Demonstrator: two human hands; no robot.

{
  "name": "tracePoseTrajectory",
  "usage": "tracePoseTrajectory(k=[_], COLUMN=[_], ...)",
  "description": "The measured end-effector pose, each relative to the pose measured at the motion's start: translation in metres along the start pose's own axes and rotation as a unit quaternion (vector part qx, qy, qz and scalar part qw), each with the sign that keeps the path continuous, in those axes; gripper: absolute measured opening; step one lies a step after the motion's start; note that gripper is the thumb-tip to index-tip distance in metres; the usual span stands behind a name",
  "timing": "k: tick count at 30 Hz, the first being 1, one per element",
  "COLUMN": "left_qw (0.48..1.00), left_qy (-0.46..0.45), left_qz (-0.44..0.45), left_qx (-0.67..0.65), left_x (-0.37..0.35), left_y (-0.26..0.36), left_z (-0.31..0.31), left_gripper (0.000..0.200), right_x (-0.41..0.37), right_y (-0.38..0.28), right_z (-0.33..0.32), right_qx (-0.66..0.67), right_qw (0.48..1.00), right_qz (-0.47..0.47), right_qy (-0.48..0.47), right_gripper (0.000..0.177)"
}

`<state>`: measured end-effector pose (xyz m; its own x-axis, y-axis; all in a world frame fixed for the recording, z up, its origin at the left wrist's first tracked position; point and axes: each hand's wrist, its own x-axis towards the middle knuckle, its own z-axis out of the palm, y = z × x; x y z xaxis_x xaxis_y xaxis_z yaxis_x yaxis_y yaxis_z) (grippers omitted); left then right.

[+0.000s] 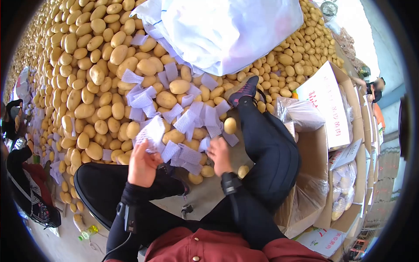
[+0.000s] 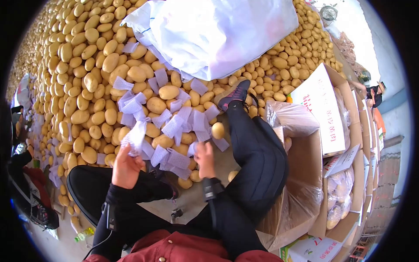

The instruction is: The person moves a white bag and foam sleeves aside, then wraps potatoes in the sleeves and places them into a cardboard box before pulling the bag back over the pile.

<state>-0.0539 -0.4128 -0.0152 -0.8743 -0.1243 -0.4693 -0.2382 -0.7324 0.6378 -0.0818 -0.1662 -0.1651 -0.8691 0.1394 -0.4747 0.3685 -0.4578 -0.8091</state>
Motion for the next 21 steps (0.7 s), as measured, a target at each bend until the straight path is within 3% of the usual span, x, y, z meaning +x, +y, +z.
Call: tracePoseTrajectory(k=[1, 2, 3, 4, 6, 8, 9, 11, 13, 15, 16, 18, 20, 21], left_qw=[0.999, 0.999, 0.998, 0.996, 0.996, 0.995, 0.995, 0.993, 0.995, 0.997, 0.996, 0.995, 0.995, 0.996], left_qy=[-0.002, -0.004, 0.015, 0.036, 0.050, 0.066, 0.063, 0.065, 0.060, 0.055, 0.061, 0.043, 0.042, 0.043], left_qz=[0.031, 0.042, 0.050, 0.057, 0.048, 0.033, 0.040, 0.056, 0.045, 0.040, 0.040, 0.054, 0.056, 0.051], left_qx=[0.016, 0.016, 0.035, 0.053, 0.059, 0.063, 0.073, 0.085, 0.070, 0.047, 0.044, 0.070, 0.074, 0.061], left_x=[-0.003, -0.007, -0.008, -0.008, -0.004, 0.001, 0.002, 0.007, 0.015, 0.019, 0.021, 0.024, 0.024, 0.024], left_y=[0.009, 0.015, 0.017, 0.018, 0.015, 0.014, 0.016, 0.015, 0.011, 0.007, 0.005, 0.002, 0.001, 0.001], left_z=[-0.001, -0.005, -0.005, -0.006, -0.012, -0.016, -0.016, -0.014, -0.008, 0.003, 0.007, 0.012, 0.015, 0.016], left_gripper=[0.020, 0.020, 0.020, 0.019, 0.021, 0.023, 0.024, 0.025, 0.024, 0.022, 0.022, 0.022, 0.021, 0.020], right_x=[-0.007, -0.020, -0.039, -0.046, -0.023, 0.029, 0.050, 0.082, 0.124, 0.136, 0.131, 0.098, 0.040, 0.016], right_y=[0.016, 0.050, 0.063, 0.076, 0.095, 0.086, 0.067, 0.021, -0.012, -0.067, -0.091, -0.092, -0.044, 0.012], right_z=[0.009, 0.013, 0.022, 0.027, 0.026, 0.021, 0.023, 0.038, 0.052, 0.080, 0.085, 0.073, 0.052, 0.036], right_qx=[-0.297, -0.600, -0.641, -0.726, -0.740, -0.716, -0.723, -0.721, -0.593, -0.429, -0.445, -0.407, -0.546, -0.649], right_qw=[0.951, 0.782, 0.719, 0.600, 0.497, 0.532, 0.560, 0.592, 0.708, 0.798, 0.762, 0.790, 0.808, 0.731], right_qz=[-0.057, -0.171, -0.262, -0.308, -0.420, -0.415, -0.319, -0.276, -0.339, -0.423, -0.468, -0.449, -0.220, -0.199], right_qy=[-0.065, -0.016, -0.056, -0.138, -0.170, -0.177, -0.248, -0.232, -0.182, -0.029, 0.045, 0.093, -0.019, -0.068], right_gripper=[0.053, 0.060, 0.073, 0.064, 0.048, 0.035, 0.028, 0.030, 0.049, 0.072, 0.084, 0.062, 0.038, 0.017])
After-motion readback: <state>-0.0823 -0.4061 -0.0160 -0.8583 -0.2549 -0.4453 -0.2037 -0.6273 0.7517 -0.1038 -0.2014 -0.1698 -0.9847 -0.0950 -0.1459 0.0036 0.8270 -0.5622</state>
